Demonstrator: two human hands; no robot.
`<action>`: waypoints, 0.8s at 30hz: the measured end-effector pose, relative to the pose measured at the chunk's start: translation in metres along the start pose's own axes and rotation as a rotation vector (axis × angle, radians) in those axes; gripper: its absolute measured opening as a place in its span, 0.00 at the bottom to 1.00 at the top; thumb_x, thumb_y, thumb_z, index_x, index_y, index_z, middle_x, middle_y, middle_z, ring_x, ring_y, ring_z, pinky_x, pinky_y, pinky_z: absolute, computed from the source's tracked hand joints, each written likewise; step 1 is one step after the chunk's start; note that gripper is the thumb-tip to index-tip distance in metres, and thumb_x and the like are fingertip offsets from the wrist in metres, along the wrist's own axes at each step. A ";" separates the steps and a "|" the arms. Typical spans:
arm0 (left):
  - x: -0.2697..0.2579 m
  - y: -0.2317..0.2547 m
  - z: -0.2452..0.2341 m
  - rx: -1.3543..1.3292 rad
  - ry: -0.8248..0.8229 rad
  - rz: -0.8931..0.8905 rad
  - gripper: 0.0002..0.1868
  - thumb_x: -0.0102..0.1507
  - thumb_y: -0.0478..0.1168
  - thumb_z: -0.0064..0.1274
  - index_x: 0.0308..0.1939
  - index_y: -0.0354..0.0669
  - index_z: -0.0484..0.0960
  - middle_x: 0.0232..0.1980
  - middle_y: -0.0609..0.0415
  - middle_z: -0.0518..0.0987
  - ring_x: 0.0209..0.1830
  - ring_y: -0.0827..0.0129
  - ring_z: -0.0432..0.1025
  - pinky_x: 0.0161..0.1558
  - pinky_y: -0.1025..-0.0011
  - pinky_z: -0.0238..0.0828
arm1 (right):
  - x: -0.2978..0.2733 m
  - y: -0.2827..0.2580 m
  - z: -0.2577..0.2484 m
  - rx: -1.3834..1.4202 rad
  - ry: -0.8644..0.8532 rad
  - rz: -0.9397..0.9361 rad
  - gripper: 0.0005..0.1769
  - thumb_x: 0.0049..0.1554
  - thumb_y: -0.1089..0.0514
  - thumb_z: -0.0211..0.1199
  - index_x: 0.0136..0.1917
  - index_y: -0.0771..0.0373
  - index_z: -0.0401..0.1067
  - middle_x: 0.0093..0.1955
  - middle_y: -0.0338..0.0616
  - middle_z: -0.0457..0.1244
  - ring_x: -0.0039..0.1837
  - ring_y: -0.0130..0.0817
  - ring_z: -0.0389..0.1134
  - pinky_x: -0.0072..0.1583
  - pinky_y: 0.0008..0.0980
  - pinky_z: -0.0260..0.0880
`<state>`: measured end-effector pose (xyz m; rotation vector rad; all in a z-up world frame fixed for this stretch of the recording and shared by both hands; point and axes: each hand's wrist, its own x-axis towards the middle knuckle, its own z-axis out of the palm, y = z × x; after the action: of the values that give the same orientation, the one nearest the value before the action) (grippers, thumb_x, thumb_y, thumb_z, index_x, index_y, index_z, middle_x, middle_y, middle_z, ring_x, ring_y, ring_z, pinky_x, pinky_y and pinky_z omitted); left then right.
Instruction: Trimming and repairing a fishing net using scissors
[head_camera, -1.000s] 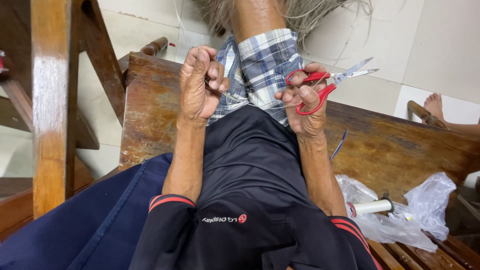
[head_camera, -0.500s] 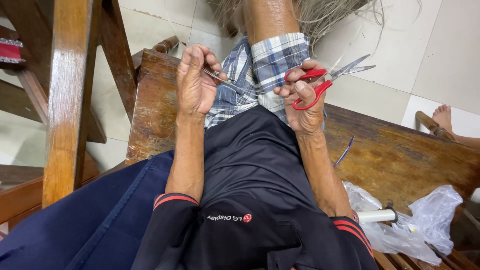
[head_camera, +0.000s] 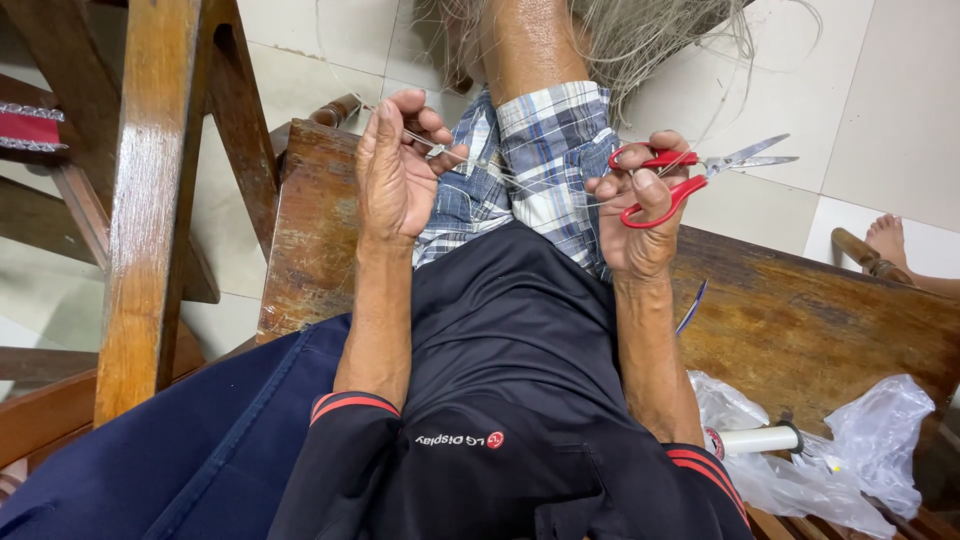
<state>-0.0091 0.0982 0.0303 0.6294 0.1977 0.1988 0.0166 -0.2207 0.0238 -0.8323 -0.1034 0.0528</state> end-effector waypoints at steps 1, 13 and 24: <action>-0.001 0.002 0.001 -0.001 0.000 0.001 0.21 0.81 0.55 0.58 0.65 0.43 0.87 0.52 0.49 0.88 0.48 0.64 0.86 0.53 0.51 0.96 | -0.001 -0.001 -0.001 0.000 -0.001 0.000 0.28 0.70 0.56 0.79 0.78 0.52 0.70 0.62 0.44 0.72 0.47 0.39 0.76 0.64 0.50 0.87; 0.007 -0.020 -0.035 -0.091 -0.005 -0.034 0.24 0.84 0.56 0.51 0.68 0.40 0.85 0.41 0.47 0.87 0.45 0.53 0.91 0.54 0.39 1.00 | -0.002 0.023 -0.024 -0.010 0.003 -0.055 0.29 0.71 0.62 0.70 0.80 0.56 0.63 0.61 0.51 0.72 0.53 0.48 0.85 0.68 0.56 0.94; -0.002 -0.018 -0.033 -0.099 -0.009 -0.063 0.24 0.85 0.56 0.49 0.65 0.38 0.86 0.34 0.46 0.82 0.39 0.52 0.89 0.49 0.39 1.00 | 0.003 0.025 -0.027 -0.084 0.063 -0.100 0.28 0.69 0.63 0.73 0.77 0.58 0.64 0.56 0.53 0.72 0.51 0.51 0.85 0.68 0.58 0.94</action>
<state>-0.0168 0.1021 -0.0062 0.5253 0.1978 0.1442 0.0228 -0.2239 -0.0125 -0.9106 -0.0880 -0.0721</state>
